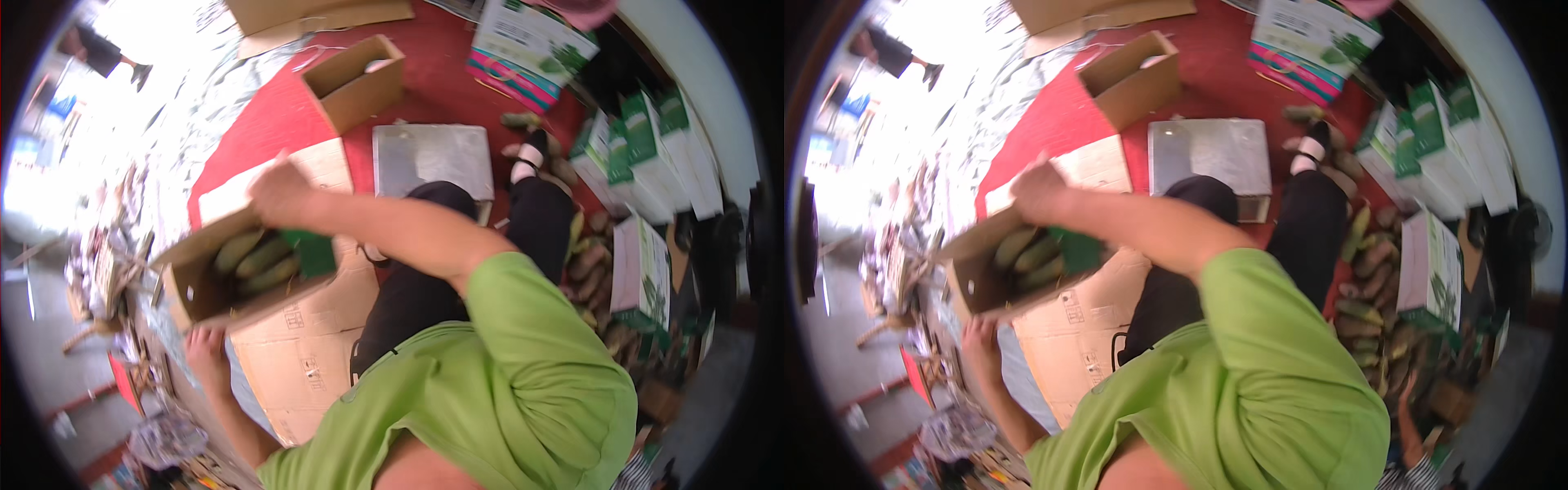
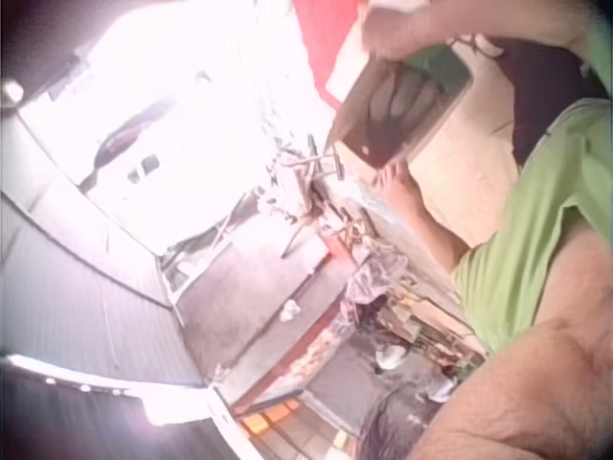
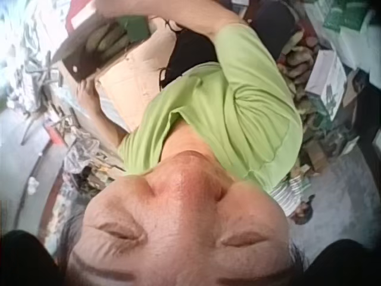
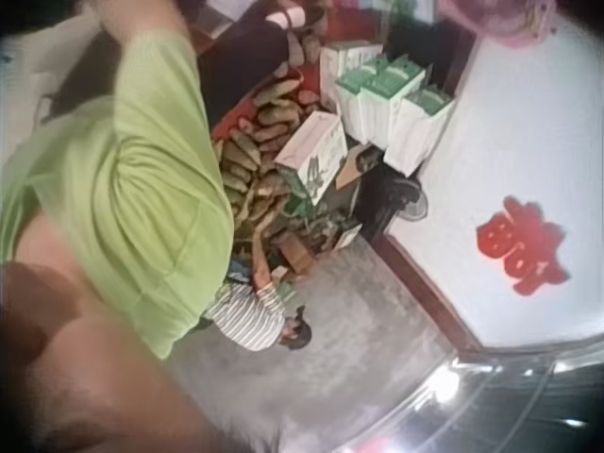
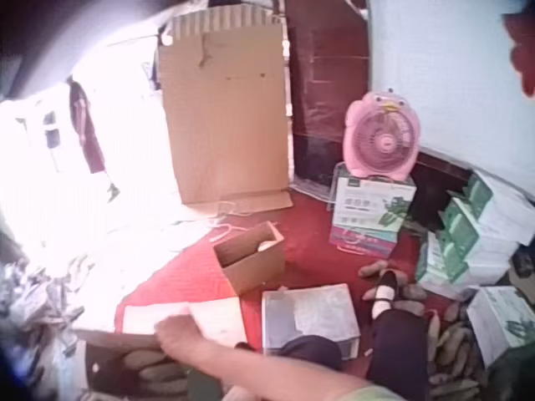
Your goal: Sort radishes from a pile on the floor into cardboard boxes and weigh them on a scale.
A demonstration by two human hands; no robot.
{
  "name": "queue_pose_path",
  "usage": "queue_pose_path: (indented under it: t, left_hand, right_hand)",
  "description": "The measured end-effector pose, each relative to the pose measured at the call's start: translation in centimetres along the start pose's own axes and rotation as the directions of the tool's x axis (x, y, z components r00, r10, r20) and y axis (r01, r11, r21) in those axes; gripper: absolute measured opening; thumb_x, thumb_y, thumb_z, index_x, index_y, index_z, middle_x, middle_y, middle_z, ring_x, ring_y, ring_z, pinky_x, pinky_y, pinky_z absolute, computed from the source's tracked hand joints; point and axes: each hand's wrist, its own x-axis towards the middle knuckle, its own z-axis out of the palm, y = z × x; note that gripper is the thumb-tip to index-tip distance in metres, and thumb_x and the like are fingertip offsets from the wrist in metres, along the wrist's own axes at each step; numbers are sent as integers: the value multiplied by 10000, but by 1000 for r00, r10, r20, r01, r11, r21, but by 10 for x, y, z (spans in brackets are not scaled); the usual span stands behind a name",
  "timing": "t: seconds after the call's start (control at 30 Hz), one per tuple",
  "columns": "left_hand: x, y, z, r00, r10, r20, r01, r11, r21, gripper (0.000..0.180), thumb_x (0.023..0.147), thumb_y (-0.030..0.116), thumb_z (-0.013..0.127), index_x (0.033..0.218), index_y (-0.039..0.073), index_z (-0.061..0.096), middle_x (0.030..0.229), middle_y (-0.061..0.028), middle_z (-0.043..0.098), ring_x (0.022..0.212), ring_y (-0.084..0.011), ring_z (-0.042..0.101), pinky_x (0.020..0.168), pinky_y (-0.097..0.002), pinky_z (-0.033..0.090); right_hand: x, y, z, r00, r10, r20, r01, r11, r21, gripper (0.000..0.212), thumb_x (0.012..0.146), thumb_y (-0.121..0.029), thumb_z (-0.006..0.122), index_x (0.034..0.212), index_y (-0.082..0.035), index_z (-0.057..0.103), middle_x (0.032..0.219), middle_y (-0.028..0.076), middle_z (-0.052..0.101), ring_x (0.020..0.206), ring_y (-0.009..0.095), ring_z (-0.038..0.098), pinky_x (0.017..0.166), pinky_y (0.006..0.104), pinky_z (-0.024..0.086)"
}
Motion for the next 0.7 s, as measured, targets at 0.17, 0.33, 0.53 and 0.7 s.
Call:
queue_pose_path:
  t: [0.17, 0.33, 0.53, 0.7]
  left_hand:
    - [-106, -55, 40, 973, -173, 151, 134, 962, 239, 87, 808, 133, 574, 807, 69, 632, 846, -125, 592, 815, -311, 568, 736, -414, 448]
    - [-160, -65, 87, 882, -253, 397, 260, 965, 37, 230, 903, 162, 498, 829, 10, 653, 819, -153, 639, 715, -338, 604, 613, -437, 463]
    - [-90, -43, 52, 844, -277, 459, 321, 947, -18, 188, 910, 185, 534, 1063, 78, 561, 1116, -134, 490, 993, -259, 468, 745, -493, 433]
    - [-14, -3, 12, 813, -260, 521, 340, 938, -63, 356, 916, 205, 564, 1257, 135, 484, 1363, -118, 365, 1224, -193, 354, 856, -539, 407]
  right_hand:
    - [-26, -82, 77, 965, -58, 257, 38, 996, 80, 278, 653, -263, 693, 849, -69, 726, 877, 150, 694, 878, 283, 659, 960, 565, 366]
    - [-80, -124, 136, 916, -86, 392, -3, 975, 222, 257, 729, -240, 656, 885, -46, 717, 902, 158, 690, 896, 278, 659, 859, 513, 437]
    - [-69, -88, 73, 951, -114, 288, 27, 957, 289, 257, 762, -262, 643, 881, -43, 709, 891, 117, 696, 883, 291, 666, 712, 430, 510]
    - [-123, 40, -35, 952, 263, -155, -127, 803, 583, 213, 800, -275, 590, 790, -74, 658, 794, 129, 660, 802, 307, 643, 678, 432, 490]
